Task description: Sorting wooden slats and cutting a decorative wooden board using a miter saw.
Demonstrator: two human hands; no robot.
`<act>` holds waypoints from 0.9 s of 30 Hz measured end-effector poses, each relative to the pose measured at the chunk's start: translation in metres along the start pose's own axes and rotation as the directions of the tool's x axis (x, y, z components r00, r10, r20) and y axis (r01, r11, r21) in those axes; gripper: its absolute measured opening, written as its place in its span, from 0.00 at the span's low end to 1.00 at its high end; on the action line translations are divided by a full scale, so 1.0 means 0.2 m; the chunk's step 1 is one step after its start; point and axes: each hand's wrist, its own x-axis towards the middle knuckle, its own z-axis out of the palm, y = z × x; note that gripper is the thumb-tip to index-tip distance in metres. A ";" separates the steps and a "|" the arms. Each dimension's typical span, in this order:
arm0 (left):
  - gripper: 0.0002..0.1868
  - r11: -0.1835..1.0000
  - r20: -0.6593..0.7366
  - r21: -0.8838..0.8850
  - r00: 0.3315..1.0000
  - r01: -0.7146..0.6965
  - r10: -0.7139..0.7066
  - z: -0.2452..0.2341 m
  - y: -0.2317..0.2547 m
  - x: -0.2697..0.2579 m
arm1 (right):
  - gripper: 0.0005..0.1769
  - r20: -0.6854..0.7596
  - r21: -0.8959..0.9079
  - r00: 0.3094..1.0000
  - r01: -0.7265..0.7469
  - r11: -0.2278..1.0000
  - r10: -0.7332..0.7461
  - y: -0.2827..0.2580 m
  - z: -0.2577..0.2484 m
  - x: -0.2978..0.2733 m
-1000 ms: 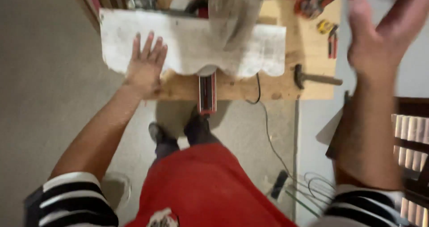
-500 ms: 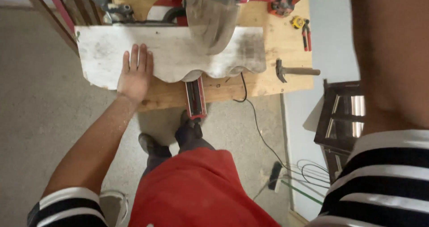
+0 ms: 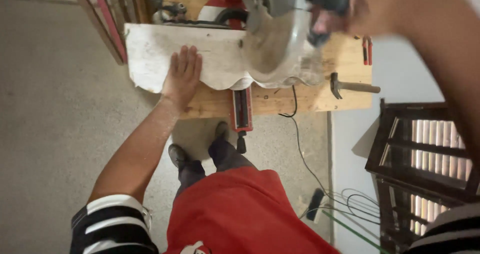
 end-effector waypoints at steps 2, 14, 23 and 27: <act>0.29 0.993 -0.161 0.111 0.987 0.029 -0.010 -0.04 0.02 0.00 | 0.33 -0.010 -0.003 0.999 0.040 0.999 -0.040 -0.05 0.11 -0.04; 0.32 0.999 -0.199 0.020 0.979 0.046 -0.041 -0.01 0.02 0.00 | 0.33 -0.220 -0.131 0.852 0.456 0.880 -0.475 0.31 0.73 -0.16; 0.32 0.998 -0.208 0.055 0.978 0.027 -0.016 -0.04 0.00 0.00 | 0.37 0.184 -0.227 0.963 -0.155 0.961 0.199 0.01 0.92 -0.25; 0.34 0.994 -0.178 0.101 0.984 0.045 -0.027 -0.02 0.01 0.01 | 0.46 0.230 -0.254 0.935 -0.209 0.944 0.269 0.02 1.06 -0.28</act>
